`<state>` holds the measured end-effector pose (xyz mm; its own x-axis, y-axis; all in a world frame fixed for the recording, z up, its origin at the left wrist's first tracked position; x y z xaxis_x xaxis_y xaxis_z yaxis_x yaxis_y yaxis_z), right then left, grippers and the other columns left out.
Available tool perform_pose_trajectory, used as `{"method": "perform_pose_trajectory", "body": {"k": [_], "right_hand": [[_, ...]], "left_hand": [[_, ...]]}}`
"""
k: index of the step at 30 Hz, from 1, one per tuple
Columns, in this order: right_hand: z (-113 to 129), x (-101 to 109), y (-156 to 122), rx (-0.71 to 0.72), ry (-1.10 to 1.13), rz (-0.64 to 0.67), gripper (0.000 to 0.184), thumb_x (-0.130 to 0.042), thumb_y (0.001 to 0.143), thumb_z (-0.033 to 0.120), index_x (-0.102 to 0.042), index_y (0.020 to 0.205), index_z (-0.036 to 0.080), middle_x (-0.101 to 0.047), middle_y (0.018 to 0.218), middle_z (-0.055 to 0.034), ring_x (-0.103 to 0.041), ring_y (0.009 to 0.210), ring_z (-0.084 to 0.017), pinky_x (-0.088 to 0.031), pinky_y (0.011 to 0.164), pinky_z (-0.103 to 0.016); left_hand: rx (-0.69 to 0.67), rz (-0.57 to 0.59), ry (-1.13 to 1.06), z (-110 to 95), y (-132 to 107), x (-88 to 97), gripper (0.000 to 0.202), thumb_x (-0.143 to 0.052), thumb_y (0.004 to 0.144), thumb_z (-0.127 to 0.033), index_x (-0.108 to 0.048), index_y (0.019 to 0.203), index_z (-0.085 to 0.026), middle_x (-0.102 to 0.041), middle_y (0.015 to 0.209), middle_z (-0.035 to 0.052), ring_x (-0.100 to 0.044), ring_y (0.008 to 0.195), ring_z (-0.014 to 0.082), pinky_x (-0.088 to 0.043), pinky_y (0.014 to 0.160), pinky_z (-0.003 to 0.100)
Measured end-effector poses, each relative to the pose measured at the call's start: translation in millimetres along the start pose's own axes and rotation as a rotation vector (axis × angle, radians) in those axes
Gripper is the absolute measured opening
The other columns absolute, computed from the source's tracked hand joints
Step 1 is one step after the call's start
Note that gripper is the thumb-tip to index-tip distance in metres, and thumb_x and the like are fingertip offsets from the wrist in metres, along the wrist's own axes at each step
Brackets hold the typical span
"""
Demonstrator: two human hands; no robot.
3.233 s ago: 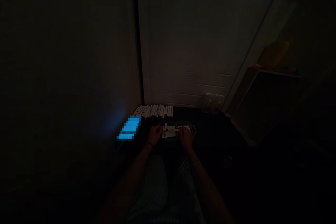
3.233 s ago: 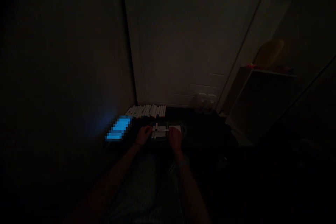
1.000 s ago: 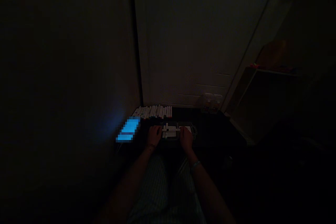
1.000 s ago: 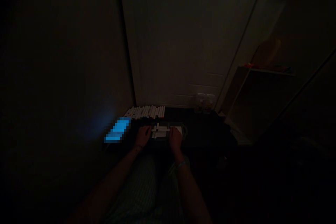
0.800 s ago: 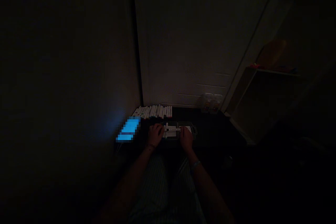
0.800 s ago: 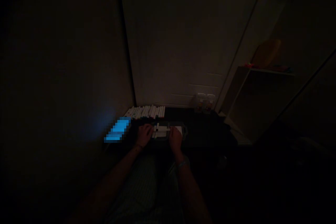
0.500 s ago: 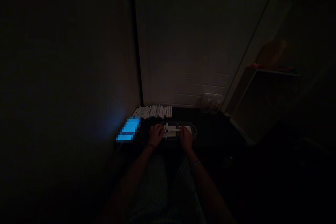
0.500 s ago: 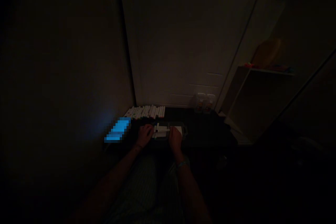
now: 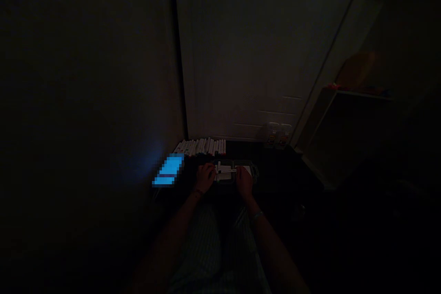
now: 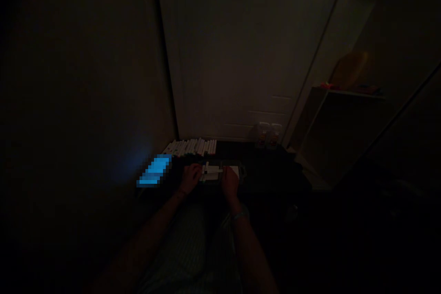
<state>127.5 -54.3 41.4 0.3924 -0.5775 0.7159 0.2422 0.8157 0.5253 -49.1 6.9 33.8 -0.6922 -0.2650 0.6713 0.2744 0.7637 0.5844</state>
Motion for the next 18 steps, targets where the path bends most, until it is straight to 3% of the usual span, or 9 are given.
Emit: {"method": "perform_pose_trajectory", "body": {"k": [12,18], "right_hand": [[1.6,-4.1,-0.3,0.058,0.021,0.026,0.033,-0.021,0.091,0.029,-0.052,0.089,0.018,-0.058,0.085,-0.0047,-0.052,0.078,-0.013,-0.031,0.067,-0.021],[0.7,-3.1,-0.5,0.064,0.043,0.018,0.035,-0.020,0.091,0.030,-0.052,0.088,0.019,-0.059,0.084,-0.0041,-0.052,0.076,-0.013,-0.031,0.065,-0.021]], "left_hand": [[-0.007,-0.043,0.028,3.9,-0.3,3.4,0.018,-0.042,0.078,-0.024,-0.060,0.079,-0.020,-0.053,0.099,0.0036,-0.043,0.089,0.0194,-0.036,0.082,0.036],[0.003,-0.072,-0.004,9.0,0.1,-0.9,0.022,-0.039,0.081,-0.027,-0.059,0.086,-0.020,-0.054,0.095,0.0040,-0.045,0.088,0.0185,-0.037,0.081,0.035]]}}
Point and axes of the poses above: each hand's wrist, its own y-axis towards the middle knuckle, its own x-axis out of the back of the hand, z = x × y, the point moved 4 cm from there along y, towards the middle knuckle
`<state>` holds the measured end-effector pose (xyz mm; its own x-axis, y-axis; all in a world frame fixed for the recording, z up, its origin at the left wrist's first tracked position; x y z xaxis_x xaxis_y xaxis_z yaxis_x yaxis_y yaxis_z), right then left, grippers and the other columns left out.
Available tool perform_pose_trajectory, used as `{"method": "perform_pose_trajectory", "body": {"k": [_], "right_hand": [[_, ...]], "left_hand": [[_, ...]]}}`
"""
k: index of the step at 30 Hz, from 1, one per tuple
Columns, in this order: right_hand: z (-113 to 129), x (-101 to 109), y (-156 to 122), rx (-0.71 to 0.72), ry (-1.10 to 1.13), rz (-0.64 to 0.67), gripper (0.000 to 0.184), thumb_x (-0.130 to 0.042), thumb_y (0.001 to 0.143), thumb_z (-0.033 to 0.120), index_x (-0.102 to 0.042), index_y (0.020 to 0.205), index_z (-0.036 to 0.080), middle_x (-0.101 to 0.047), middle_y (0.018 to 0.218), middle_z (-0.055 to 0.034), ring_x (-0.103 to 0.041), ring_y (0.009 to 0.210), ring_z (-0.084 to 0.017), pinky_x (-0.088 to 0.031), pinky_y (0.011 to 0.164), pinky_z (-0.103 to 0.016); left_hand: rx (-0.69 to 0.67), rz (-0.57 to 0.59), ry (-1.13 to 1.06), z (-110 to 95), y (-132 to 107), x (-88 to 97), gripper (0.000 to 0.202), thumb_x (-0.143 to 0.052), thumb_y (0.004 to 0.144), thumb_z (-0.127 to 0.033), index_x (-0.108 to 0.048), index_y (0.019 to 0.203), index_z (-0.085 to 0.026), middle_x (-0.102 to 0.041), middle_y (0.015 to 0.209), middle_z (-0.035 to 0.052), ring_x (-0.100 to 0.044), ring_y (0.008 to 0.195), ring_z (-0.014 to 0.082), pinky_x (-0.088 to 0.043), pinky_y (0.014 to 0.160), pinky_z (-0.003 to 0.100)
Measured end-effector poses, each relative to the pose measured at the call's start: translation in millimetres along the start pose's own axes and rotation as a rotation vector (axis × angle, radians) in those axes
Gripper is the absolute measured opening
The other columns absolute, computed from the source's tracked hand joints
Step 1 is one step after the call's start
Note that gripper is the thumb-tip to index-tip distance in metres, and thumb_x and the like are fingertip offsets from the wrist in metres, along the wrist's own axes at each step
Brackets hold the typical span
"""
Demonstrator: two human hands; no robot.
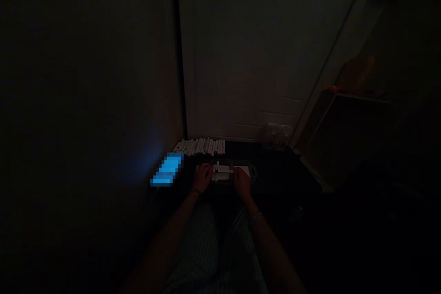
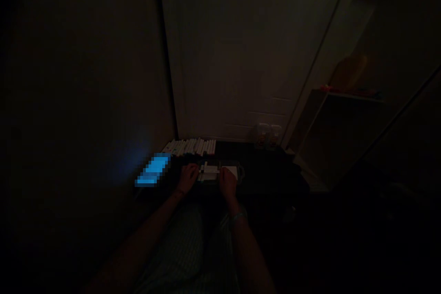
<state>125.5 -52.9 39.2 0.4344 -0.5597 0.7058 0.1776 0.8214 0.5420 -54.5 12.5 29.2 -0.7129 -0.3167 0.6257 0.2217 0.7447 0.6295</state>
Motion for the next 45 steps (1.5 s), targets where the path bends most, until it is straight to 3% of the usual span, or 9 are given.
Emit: {"method": "perform_pose_trajectory", "body": {"k": [13,20,28,45], "right_hand": [[3,4,0,-0.002,0.056,0.001,0.035,-0.021,0.091,0.030,-0.054,0.088,0.019,-0.059,0.083,-0.0033,-0.053,0.075,-0.012,-0.031,0.063,-0.020],[2,4,1,-0.042,0.044,-0.016,0.035,-0.022,0.090,0.034,-0.054,0.087,0.019,-0.059,0.082,-0.0032,-0.052,0.075,-0.013,-0.029,0.062,-0.020],[0,1,0,-0.041,0.059,0.012,0.042,-0.016,0.090,0.035,-0.054,0.079,0.019,-0.058,0.077,-0.0028,-0.051,0.070,-0.012,-0.028,0.060,-0.020],[-2,-1,0,-0.046,-0.058,0.063,0.038,-0.017,0.091,0.026,-0.052,0.077,0.019,-0.058,0.075,-0.0027,-0.050,0.068,-0.012,-0.027,0.059,-0.021]], "left_hand": [[0.004,0.014,-0.015,6,1,-5.1,0.028,-0.032,0.084,-0.030,-0.058,0.087,-0.019,-0.056,0.093,0.0052,-0.047,0.087,0.0182,-0.035,0.082,0.035],[0.123,-0.029,-0.110,14,3,-2.0,0.029,-0.029,0.085,-0.028,-0.057,0.088,-0.020,-0.056,0.095,0.0036,-0.048,0.091,0.0171,-0.034,0.085,0.035],[0.075,-0.035,-0.126,12,2,-1.3,0.024,-0.036,0.082,-0.029,-0.058,0.088,-0.020,-0.055,0.096,0.0038,-0.047,0.091,0.0170,-0.036,0.084,0.034],[0.068,-0.001,-0.082,11,2,-2.6,0.024,-0.033,0.083,-0.027,-0.056,0.088,-0.020,-0.055,0.095,0.0042,-0.047,0.090,0.0178,-0.035,0.083,0.035]]}}
Point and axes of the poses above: each hand's wrist, its own y-axis towards the middle knuckle, its own x-axis out of the back of the hand, z = x × y, the point moved 4 cm from there along y, towards the middle knuckle
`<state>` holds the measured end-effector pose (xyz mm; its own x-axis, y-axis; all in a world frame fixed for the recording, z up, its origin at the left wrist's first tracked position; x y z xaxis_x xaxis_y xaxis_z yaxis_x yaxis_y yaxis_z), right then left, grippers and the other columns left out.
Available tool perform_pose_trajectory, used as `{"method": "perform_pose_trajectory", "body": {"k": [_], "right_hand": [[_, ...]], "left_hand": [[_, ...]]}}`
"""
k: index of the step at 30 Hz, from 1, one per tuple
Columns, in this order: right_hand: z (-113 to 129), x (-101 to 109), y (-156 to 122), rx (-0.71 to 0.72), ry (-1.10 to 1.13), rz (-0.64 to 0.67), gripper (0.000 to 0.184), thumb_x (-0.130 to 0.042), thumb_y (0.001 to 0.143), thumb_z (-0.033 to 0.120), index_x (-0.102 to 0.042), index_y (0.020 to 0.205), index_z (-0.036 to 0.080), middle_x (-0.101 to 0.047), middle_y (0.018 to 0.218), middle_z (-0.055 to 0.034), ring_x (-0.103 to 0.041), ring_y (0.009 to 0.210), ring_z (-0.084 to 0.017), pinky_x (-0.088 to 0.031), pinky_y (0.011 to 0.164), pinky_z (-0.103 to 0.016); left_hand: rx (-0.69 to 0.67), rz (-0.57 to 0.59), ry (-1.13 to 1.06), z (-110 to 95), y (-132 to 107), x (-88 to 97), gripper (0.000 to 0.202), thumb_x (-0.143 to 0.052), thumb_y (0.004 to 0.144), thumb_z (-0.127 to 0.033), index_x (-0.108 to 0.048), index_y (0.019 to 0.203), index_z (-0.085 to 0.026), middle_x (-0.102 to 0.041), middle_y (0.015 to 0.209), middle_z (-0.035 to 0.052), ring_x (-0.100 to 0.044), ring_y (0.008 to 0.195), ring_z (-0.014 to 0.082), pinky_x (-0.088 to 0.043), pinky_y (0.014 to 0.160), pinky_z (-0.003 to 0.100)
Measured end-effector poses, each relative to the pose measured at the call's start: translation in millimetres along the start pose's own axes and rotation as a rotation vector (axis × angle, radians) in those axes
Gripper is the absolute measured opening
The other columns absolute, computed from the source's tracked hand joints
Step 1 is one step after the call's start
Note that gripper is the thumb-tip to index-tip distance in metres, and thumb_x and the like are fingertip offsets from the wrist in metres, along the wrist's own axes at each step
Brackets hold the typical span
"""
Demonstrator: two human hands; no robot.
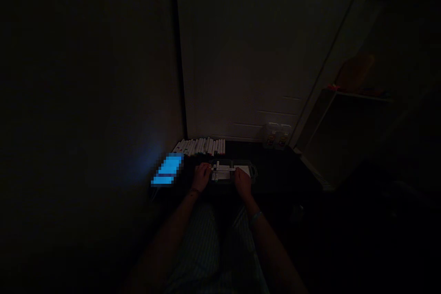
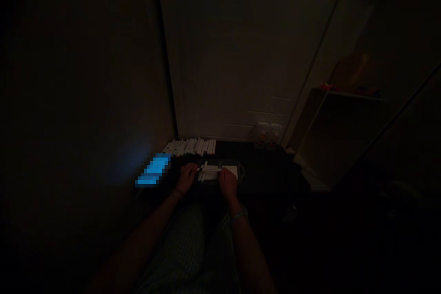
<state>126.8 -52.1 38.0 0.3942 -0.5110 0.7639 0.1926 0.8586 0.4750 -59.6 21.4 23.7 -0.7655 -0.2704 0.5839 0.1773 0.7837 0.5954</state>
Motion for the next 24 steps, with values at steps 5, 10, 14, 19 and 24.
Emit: {"method": "perform_pose_trajectory", "body": {"k": [5,10,14,19,24], "right_hand": [[1.0,1.1,0.0,0.002,0.017,0.006,0.038,-0.017,0.091,0.028,-0.052,0.078,0.019,-0.058,0.074,-0.0022,-0.050,0.067,-0.012,-0.026,0.057,-0.021],[1.7,1.1,-0.3,0.010,0.005,-0.006,0.039,-0.017,0.091,0.028,-0.052,0.077,0.019,-0.057,0.072,-0.0013,-0.049,0.065,-0.011,-0.024,0.056,-0.021],[2.4,1.8,-0.9,0.016,0.011,-0.019,0.037,-0.019,0.090,0.029,-0.052,0.076,0.019,-0.057,0.073,-0.0012,-0.049,0.066,-0.011,-0.025,0.056,-0.021],[2.0,1.0,-0.9,-0.009,0.053,-0.001,0.038,-0.019,0.090,0.031,-0.053,0.076,0.019,-0.058,0.074,-0.0012,-0.049,0.067,-0.011,-0.026,0.057,-0.020],[1.4,-0.1,-0.1,-0.006,0.047,0.005,0.038,-0.019,0.090,0.029,-0.053,0.076,0.019,-0.058,0.074,-0.0023,-0.051,0.068,-0.011,-0.027,0.058,-0.020]], "left_hand": [[-0.003,-0.009,-0.010,-2.4,-0.2,3.0,0.024,-0.035,0.082,-0.027,-0.056,0.087,-0.019,-0.056,0.094,0.0047,-0.047,0.091,0.0182,-0.035,0.084,0.035],[-0.003,-0.013,-0.005,-0.1,0.2,1.4,0.025,-0.034,0.083,-0.028,-0.057,0.086,-0.019,-0.056,0.094,0.0050,-0.048,0.090,0.0179,-0.035,0.083,0.035],[-0.010,-0.021,-0.005,0.5,0.1,1.0,0.024,-0.035,0.082,-0.028,-0.056,0.086,-0.018,-0.056,0.094,0.0051,-0.048,0.091,0.0180,-0.035,0.084,0.036],[0.004,-0.014,-0.022,-1.3,0.0,2.4,0.023,-0.035,0.082,-0.026,-0.056,0.086,-0.019,-0.056,0.093,0.0049,-0.049,0.090,0.0178,-0.036,0.083,0.035],[-0.004,-0.010,-0.043,-2.3,1.0,2.4,0.024,-0.035,0.082,-0.026,-0.057,0.084,-0.019,-0.057,0.092,0.0054,-0.050,0.090,0.0176,-0.037,0.084,0.035]]}}
Point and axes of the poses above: each hand's wrist, its own y-axis towards the middle knuckle, its own x-axis out of the back of the hand, z = x × y, the point moved 4 cm from there along y, towards the middle knuckle
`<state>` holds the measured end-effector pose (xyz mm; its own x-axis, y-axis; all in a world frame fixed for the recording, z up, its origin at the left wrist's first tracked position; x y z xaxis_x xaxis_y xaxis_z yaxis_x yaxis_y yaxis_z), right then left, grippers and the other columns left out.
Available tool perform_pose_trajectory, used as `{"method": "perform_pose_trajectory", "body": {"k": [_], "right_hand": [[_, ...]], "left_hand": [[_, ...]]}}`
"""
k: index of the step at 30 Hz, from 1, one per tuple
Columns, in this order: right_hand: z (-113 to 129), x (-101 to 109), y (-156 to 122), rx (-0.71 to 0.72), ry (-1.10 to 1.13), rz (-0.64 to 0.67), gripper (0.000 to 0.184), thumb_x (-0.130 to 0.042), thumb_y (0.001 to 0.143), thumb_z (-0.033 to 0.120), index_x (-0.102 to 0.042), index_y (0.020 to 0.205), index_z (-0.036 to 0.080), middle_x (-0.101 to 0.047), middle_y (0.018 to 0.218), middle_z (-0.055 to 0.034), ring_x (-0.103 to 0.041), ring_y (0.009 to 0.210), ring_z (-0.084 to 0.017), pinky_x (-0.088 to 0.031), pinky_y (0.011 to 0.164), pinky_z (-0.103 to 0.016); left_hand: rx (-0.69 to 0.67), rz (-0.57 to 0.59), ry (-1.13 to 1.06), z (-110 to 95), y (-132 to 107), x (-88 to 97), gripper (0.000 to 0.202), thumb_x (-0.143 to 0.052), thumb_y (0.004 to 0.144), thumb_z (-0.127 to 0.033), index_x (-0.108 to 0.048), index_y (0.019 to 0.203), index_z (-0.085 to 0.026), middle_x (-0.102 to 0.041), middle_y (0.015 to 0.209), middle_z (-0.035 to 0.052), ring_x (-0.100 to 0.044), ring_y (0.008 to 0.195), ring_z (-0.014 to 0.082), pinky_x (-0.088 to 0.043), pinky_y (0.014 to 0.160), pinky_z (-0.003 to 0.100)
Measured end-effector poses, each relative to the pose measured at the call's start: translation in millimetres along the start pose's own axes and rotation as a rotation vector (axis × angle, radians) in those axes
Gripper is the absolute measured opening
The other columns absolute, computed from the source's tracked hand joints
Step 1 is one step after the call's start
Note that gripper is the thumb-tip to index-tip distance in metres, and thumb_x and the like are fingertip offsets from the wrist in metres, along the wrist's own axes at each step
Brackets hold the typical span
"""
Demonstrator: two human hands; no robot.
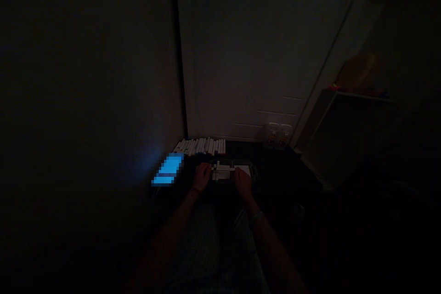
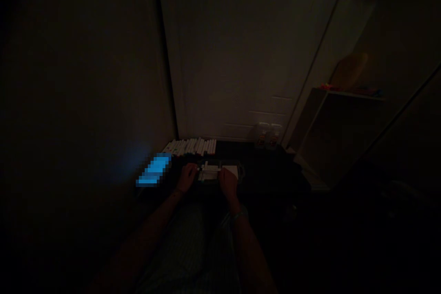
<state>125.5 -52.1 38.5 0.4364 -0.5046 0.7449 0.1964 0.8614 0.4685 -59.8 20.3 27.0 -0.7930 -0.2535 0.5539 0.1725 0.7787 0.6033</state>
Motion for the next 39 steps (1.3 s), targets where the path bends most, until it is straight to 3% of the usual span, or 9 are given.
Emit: {"method": "perform_pose_trajectory", "body": {"k": [39], "right_hand": [[-2.4,-2.3,-1.0,0.013,-0.029,-0.025,0.042,-0.015,0.091,0.029,-0.053,0.076,0.018,-0.059,0.073,-0.0024,-0.050,0.066,-0.011,-0.025,0.056,-0.021]], "left_hand": [[-0.002,-0.001,-0.113,-1.8,-2.1,-2.4,0.022,-0.034,0.083,-0.029,-0.053,0.084,-0.019,-0.053,0.091,0.0049,-0.049,0.091,0.0154,-0.039,0.086,0.031]]}}
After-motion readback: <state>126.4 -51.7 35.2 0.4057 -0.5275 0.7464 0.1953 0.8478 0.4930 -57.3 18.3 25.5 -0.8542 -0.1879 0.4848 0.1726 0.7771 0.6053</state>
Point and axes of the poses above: each hand's wrist, its own y-axis towards the middle knuckle, its own x-axis out of the back of the hand, z = x × y, the point moved 4 cm from there along y, towards the middle knuckle
